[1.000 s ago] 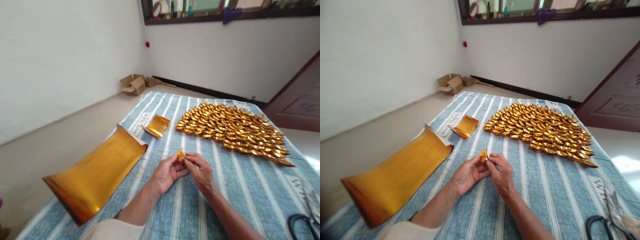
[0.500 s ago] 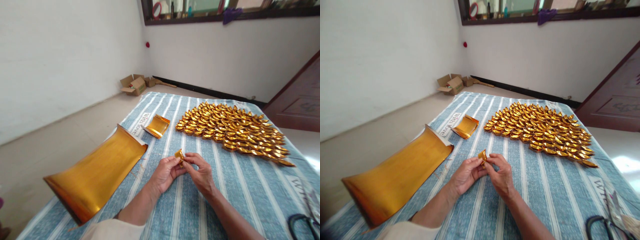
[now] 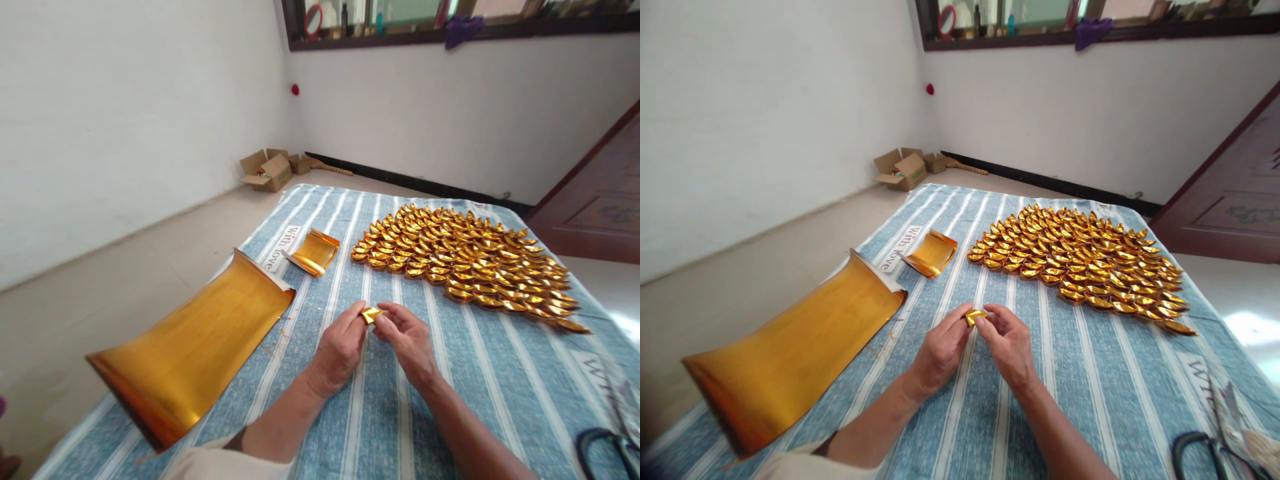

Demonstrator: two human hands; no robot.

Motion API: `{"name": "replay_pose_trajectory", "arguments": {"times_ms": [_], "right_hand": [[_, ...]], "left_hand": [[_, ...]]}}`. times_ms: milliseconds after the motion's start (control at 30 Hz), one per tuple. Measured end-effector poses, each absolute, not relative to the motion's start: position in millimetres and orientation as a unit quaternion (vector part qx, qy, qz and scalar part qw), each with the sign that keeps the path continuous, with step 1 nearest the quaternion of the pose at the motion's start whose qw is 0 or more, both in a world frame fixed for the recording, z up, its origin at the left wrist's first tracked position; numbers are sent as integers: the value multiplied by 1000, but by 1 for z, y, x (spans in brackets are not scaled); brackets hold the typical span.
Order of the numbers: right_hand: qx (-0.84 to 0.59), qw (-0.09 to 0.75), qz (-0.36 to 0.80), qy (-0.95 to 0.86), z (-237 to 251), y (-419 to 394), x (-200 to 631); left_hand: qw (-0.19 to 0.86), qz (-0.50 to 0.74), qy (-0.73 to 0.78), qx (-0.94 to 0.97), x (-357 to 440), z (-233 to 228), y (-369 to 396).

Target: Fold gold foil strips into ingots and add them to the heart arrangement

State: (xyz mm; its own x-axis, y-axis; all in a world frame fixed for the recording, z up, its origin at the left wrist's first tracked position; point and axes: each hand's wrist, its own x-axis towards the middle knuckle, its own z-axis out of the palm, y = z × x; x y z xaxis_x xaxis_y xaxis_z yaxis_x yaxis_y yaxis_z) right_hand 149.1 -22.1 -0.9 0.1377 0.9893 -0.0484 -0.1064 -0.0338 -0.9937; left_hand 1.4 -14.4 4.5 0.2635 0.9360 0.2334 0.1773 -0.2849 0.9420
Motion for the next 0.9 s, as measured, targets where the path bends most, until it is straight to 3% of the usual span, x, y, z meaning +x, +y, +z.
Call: {"name": "replay_pose_trajectory", "arguments": {"times_ms": [467, 900], "right_hand": [[-495, 487, 642, -324, 4, -22, 148], [-465, 518, 637, -330, 2, -22, 149]], "left_hand": [[478, 426, 412, 649, 5, 6, -17], [510, 484, 406, 584, 3, 20, -18]]}}
